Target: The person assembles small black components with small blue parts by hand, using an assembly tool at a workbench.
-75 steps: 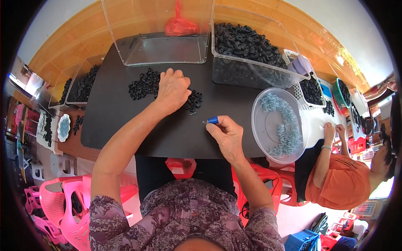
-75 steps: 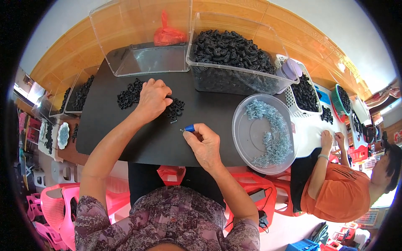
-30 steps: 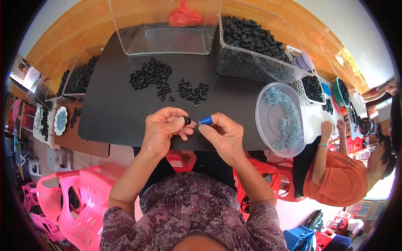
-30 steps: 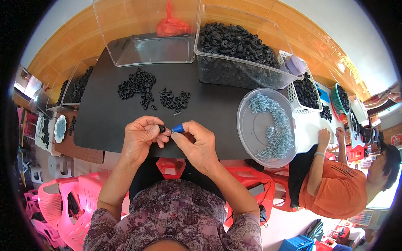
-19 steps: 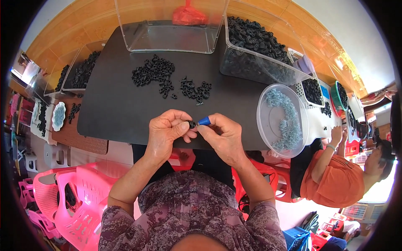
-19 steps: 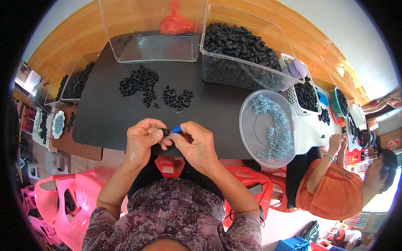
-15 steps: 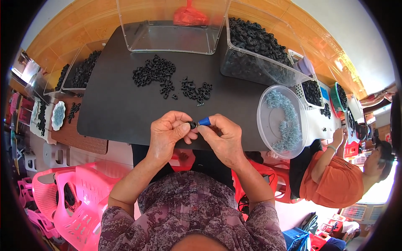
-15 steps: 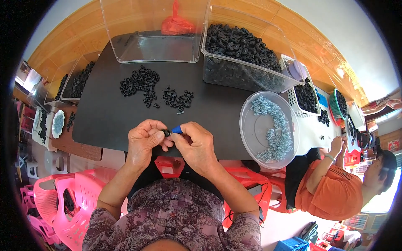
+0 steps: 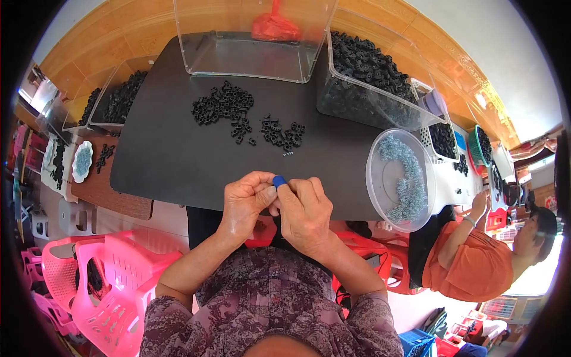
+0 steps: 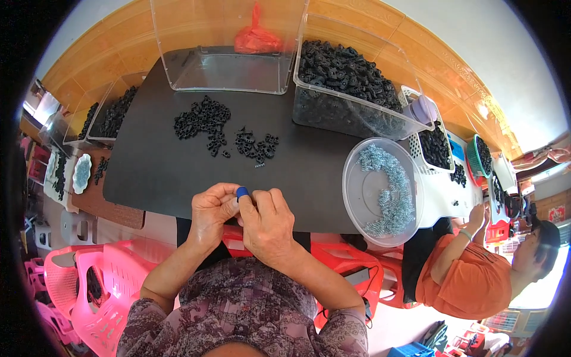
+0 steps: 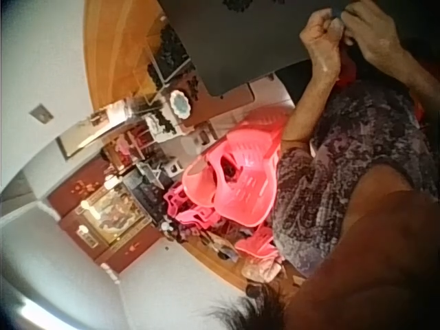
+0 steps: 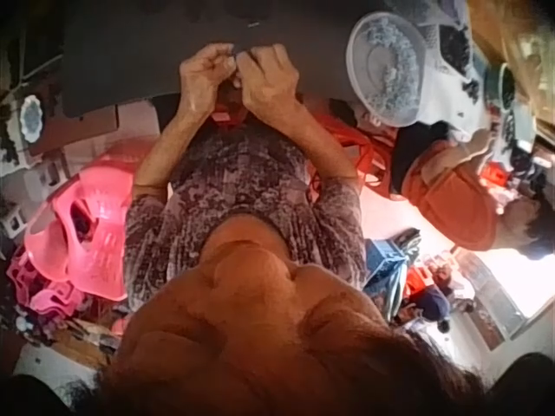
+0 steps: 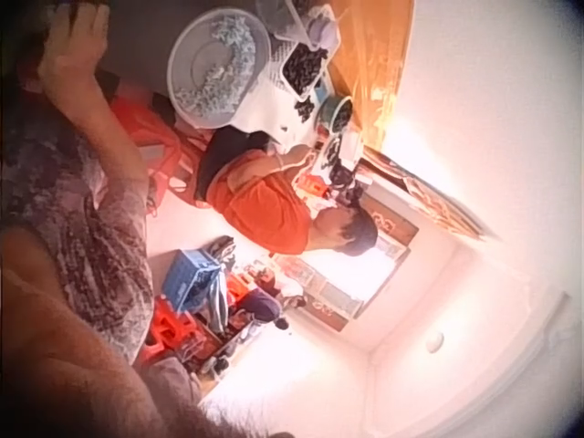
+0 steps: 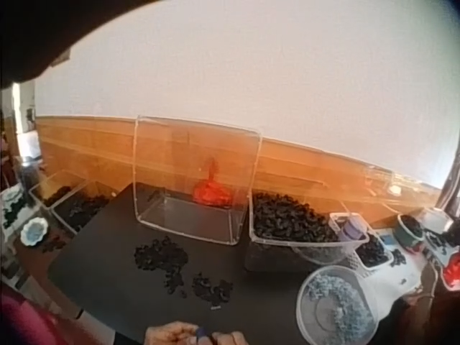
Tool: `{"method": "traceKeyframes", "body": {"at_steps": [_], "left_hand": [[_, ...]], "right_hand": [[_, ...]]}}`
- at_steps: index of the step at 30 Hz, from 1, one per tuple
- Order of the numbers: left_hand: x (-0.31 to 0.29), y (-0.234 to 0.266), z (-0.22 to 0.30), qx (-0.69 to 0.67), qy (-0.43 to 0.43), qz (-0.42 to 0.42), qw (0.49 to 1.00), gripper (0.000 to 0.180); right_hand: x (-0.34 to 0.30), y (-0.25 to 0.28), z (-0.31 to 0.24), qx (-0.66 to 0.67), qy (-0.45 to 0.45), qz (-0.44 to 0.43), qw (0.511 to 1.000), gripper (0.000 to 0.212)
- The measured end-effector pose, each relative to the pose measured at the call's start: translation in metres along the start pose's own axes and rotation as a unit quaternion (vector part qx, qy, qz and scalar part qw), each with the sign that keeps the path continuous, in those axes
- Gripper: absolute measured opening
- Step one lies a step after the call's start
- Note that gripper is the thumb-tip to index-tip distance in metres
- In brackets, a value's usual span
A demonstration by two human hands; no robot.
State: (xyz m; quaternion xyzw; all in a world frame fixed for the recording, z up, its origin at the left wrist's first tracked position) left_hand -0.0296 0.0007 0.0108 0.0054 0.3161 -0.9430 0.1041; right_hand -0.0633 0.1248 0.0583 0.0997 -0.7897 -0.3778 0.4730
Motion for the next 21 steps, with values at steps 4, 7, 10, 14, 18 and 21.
{"method": "traceKeyframes", "body": {"at_steps": [4, 7, 10, 14, 18, 21], "left_hand": [[-0.001, 0.004, 0.000, 0.012, 0.008, -0.010, 1.000, 0.017], [-0.002, 0.006, 0.001, -0.032, 0.003, 0.002, 0.999, 0.016], [-0.002, 0.005, 0.002, -0.069, -0.005, 0.021, 0.997, 0.015], [0.000, 0.004, 0.003, -0.083, 0.004, 0.038, 0.996, 0.015], [0.000, 0.004, 0.001, -0.084, 0.006, 0.040, 0.996, 0.016], [-0.001, 0.005, 0.002, -0.074, 0.000, 0.036, 0.997, 0.017]], "right_hand": [[-0.001, -0.003, 0.003, 0.029, -0.006, -0.028, 0.999, 0.035], [0.001, -0.006, 0.005, 0.074, -0.019, -0.011, 0.997, 0.031], [0.004, -0.007, 0.002, 0.066, -0.004, 0.026, 0.997, 0.029], [0.004, -0.008, 0.006, 0.109, -0.056, 0.047, 0.991, 0.022], [0.002, -0.009, 0.011, 0.140, -0.096, 0.036, 0.985, 0.018], [0.003, -0.012, 0.011, 0.148, -0.105, 0.028, 0.983, 0.017]]}}
Point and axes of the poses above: each hand's wrist, its own x-axis towards the middle knuckle, its own y-axis out of the back of the hand, z = x × y, the point moved 3 cm from there along x, towards the middle knuckle, and after that the axes turned 9 degrees about -x, right-handed, at the moved point
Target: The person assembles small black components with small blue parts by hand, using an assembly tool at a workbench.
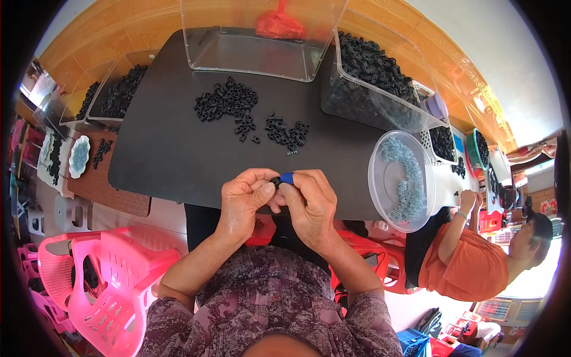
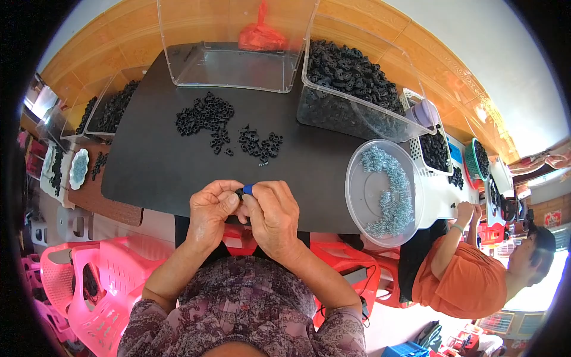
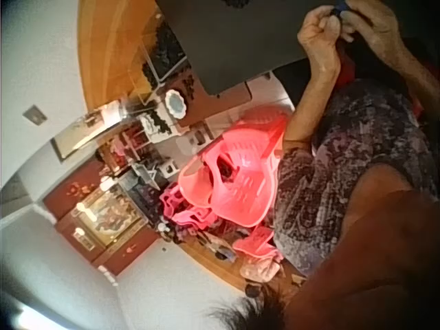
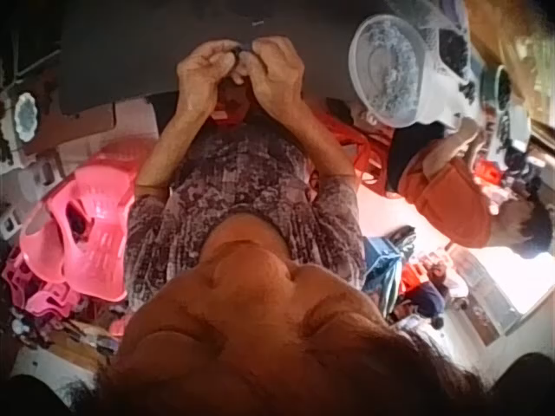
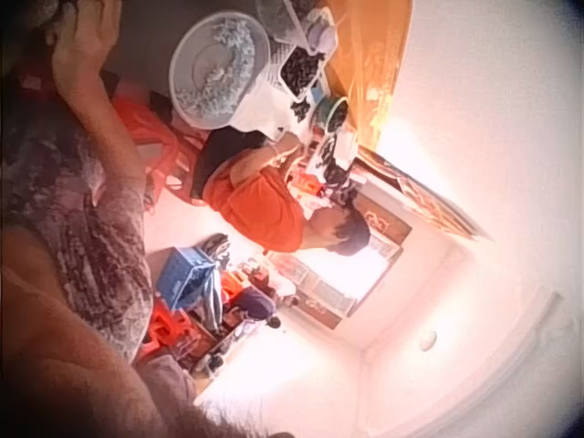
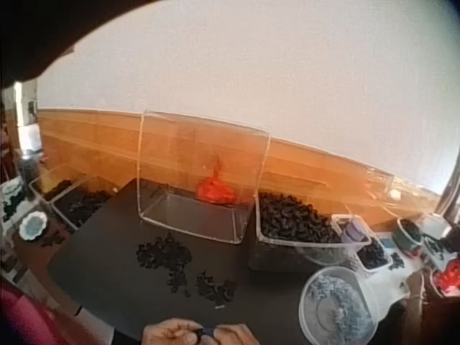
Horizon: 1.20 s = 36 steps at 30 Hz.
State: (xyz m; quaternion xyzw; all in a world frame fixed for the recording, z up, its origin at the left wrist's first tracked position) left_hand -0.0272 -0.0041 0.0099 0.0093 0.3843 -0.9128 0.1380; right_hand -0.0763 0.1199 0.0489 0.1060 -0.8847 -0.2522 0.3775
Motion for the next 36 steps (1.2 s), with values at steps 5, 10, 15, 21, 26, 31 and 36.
{"method": "traceKeyframes", "body": {"at_steps": [5, 10, 15, 21, 26, 31, 36], "left_hand": [[0.001, 0.004, -0.001, 0.019, 0.001, -0.019, 1.000, 0.019], [0.010, 0.008, 0.006, 0.082, -0.025, 0.010, 0.996, 0.015], [0.029, 0.008, 0.021, 0.205, -0.037, 0.023, 0.978, 0.013], [0.048, 0.017, 0.033, 0.274, -0.051, 0.094, 0.956, 0.013], [0.051, 0.024, 0.040, 0.259, -0.082, 0.118, 0.955, 0.014], [0.040, 0.019, 0.036, 0.168, -0.097, 0.069, 0.979, 0.015], [0.034, 0.019, 0.025, 0.144, -0.083, 0.054, 0.985, 0.015]], "right_hand": [[0.002, 0.001, -0.003, -0.041, 0.056, 0.004, 0.998, 0.017], [0.012, 0.003, 0.011, -0.020, 0.005, -0.025, 0.999, 0.015], [0.030, 0.004, 0.035, -0.004, -0.111, -0.045, 0.993, 0.012], [0.045, 0.001, 0.053, 0.027, -0.178, -0.052, 0.982, 0.013], [0.064, -0.005, 0.067, -0.029, -0.164, -0.080, 0.983, 0.012], [0.075, -0.022, 0.066, -0.177, 0.016, -0.100, 0.979, 0.011], [0.083, -0.035, 0.068, -0.256, 0.051, -0.185, 0.947, 0.009]]}}
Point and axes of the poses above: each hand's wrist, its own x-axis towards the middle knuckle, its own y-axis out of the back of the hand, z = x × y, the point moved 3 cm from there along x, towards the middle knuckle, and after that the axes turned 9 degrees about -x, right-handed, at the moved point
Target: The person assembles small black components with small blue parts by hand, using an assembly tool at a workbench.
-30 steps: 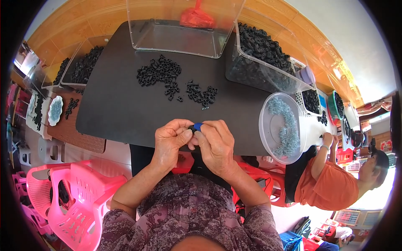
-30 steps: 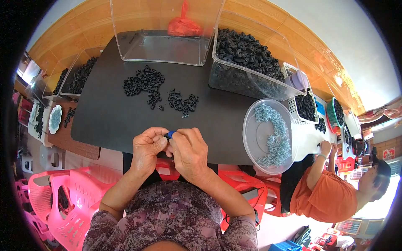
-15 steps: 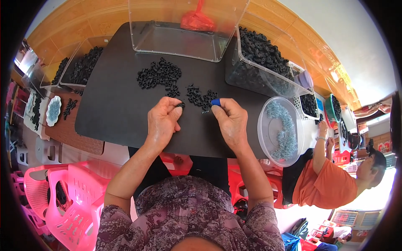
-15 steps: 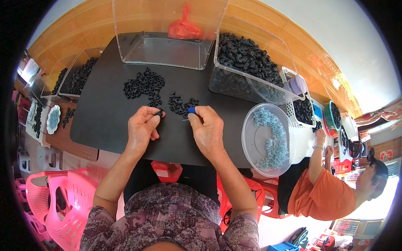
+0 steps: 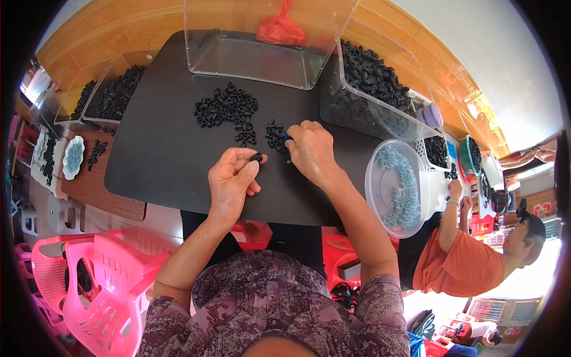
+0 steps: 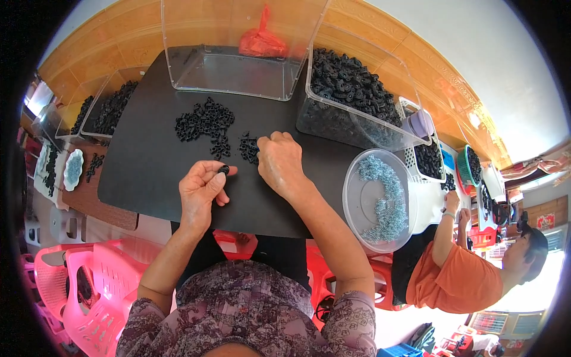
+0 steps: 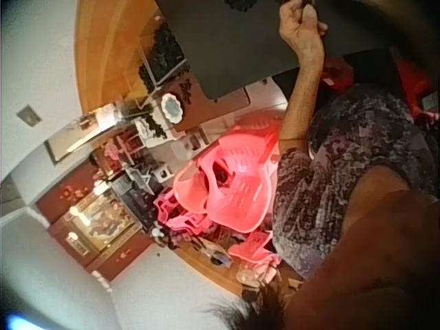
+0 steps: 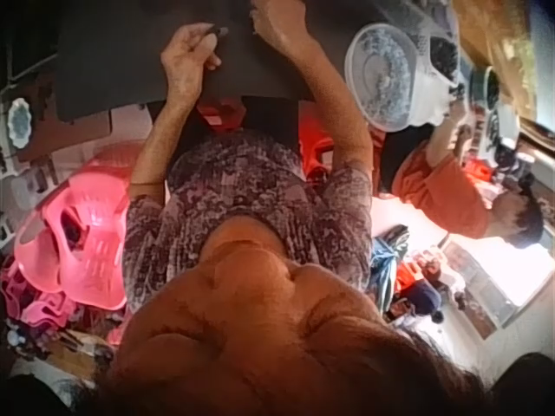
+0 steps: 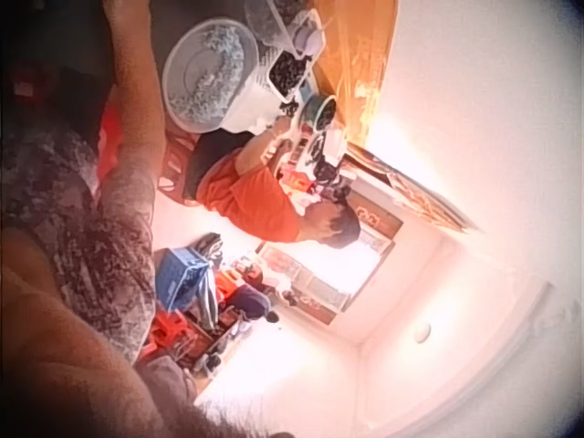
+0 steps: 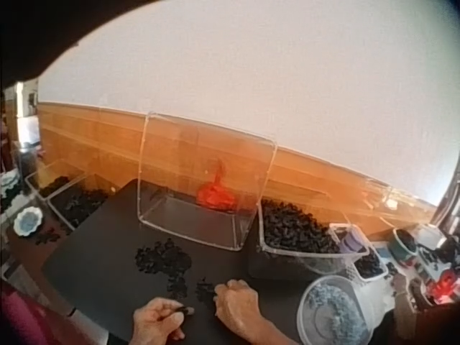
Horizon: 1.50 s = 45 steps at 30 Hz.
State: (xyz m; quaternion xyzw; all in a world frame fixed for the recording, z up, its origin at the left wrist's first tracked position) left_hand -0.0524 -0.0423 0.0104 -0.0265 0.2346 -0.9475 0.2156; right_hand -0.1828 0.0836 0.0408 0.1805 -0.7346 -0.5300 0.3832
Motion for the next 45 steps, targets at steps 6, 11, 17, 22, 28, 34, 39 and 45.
{"method": "traceKeyframes", "body": {"at_steps": [6, 11, 17, 22, 28, 34, 39, 45], "left_hand": [[-0.003, 0.003, -0.008, 0.001, 0.014, -0.018, 1.000, 0.016], [-0.003, 0.005, -0.011, -0.017, 0.012, -0.027, 0.999, 0.016], [-0.003, 0.007, -0.010, -0.033, 0.005, -0.042, 0.999, 0.016], [-0.008, 0.004, -0.008, -0.069, 0.040, -0.037, 0.996, 0.013], [-0.019, -0.009, -0.002, -0.099, 0.002, -0.024, 0.995, 0.013], [-0.023, -0.011, -0.006, -0.094, -0.006, -0.048, 0.994, 0.014], [-0.028, -0.015, -0.012, -0.122, 0.024, -0.031, 0.992, 0.014], [-0.030, -0.023, -0.016, -0.161, 0.038, -0.039, 0.985, 0.014]], "right_hand": [[0.010, -0.005, -0.008, -0.044, 0.057, -0.049, 0.996, 0.007], [0.013, -0.007, -0.012, -0.049, 0.065, -0.060, 0.995, 0.007], [-0.003, 0.010, -0.012, 0.019, 0.024, 0.027, 0.999, 0.009], [-0.036, 0.023, -0.024, 0.320, -0.156, -0.055, 0.933, 0.015], [-0.057, 0.022, -0.037, 0.325, -0.120, 0.003, 0.938, 0.016], [-0.067, 0.026, -0.038, 0.279, -0.037, 0.049, 0.958, 0.017], [-0.073, 0.032, -0.041, 0.360, -0.122, 0.066, 0.923, 0.015], [-0.085, 0.022, -0.049, 0.442, -0.164, 0.113, 0.875, 0.018]]}}
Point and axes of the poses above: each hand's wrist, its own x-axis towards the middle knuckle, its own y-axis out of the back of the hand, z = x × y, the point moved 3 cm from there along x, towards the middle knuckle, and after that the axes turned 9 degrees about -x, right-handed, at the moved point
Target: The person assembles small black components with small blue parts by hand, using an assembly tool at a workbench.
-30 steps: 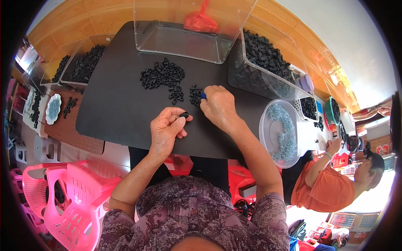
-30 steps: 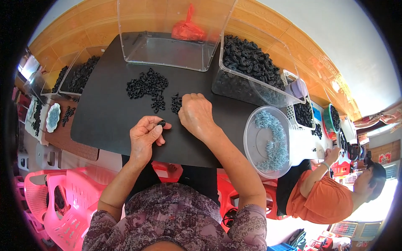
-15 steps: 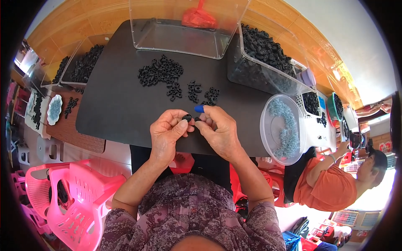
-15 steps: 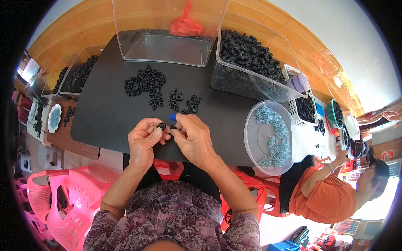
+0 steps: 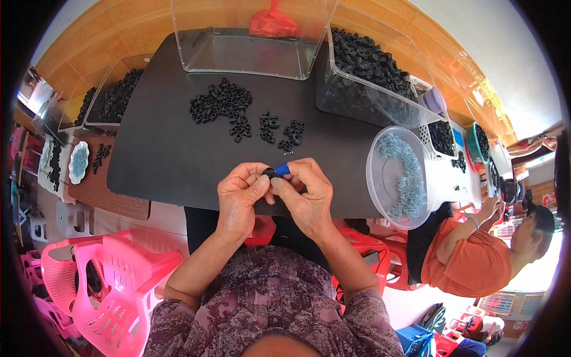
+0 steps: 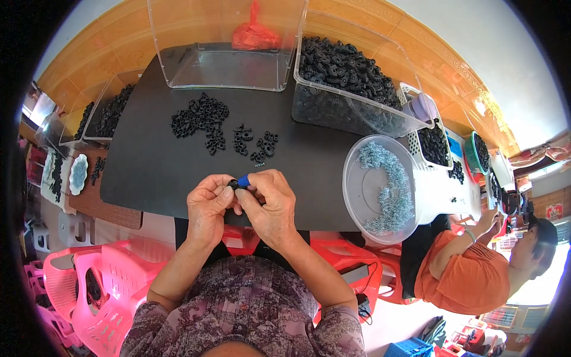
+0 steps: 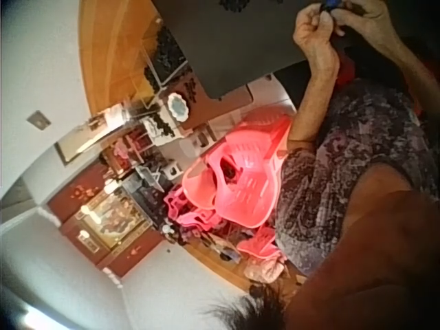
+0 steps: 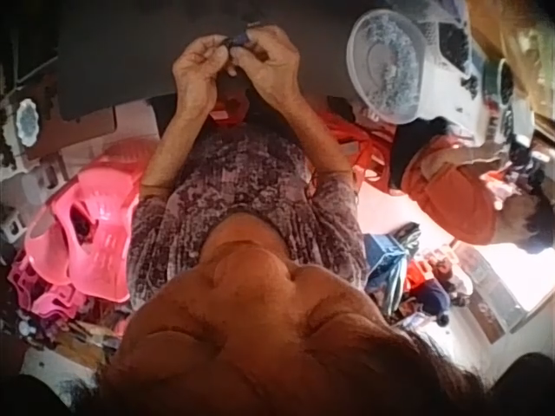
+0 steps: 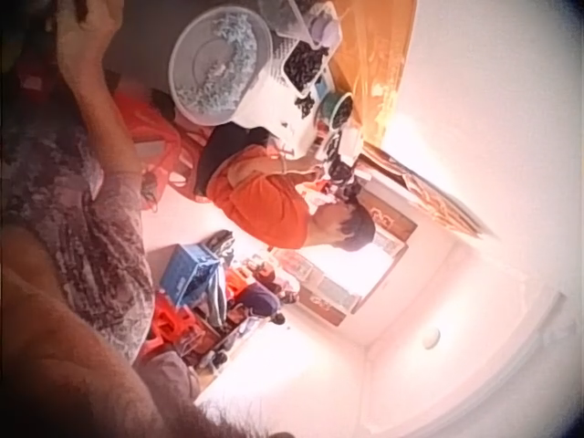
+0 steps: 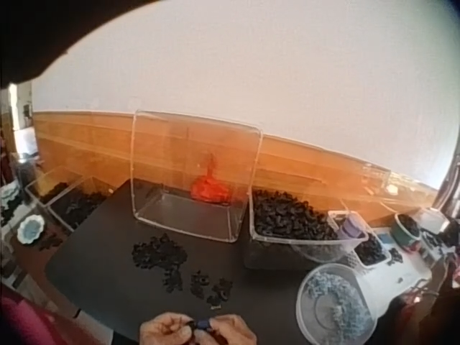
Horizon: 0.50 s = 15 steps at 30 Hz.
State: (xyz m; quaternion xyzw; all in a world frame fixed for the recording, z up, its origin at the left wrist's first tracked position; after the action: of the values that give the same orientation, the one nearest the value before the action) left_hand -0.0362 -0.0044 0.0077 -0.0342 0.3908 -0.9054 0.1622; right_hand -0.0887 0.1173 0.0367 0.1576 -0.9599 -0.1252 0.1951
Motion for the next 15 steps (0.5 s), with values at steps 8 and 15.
{"method": "traceKeyframes", "body": {"at_steps": [8, 15], "left_hand": [[-0.0074, -0.0015, 0.0001, 0.011, -0.006, 0.015, 1.000, 0.014], [-0.0093, -0.0014, -0.0011, 0.013, -0.001, -0.005, 1.000, 0.014]], "right_hand": [[-0.0086, 0.0019, -0.0004, -0.074, 0.091, 0.021, 0.993, 0.017], [-0.0090, 0.0082, -0.0055, -0.133, 0.157, 0.034, 0.978, 0.018]]}}
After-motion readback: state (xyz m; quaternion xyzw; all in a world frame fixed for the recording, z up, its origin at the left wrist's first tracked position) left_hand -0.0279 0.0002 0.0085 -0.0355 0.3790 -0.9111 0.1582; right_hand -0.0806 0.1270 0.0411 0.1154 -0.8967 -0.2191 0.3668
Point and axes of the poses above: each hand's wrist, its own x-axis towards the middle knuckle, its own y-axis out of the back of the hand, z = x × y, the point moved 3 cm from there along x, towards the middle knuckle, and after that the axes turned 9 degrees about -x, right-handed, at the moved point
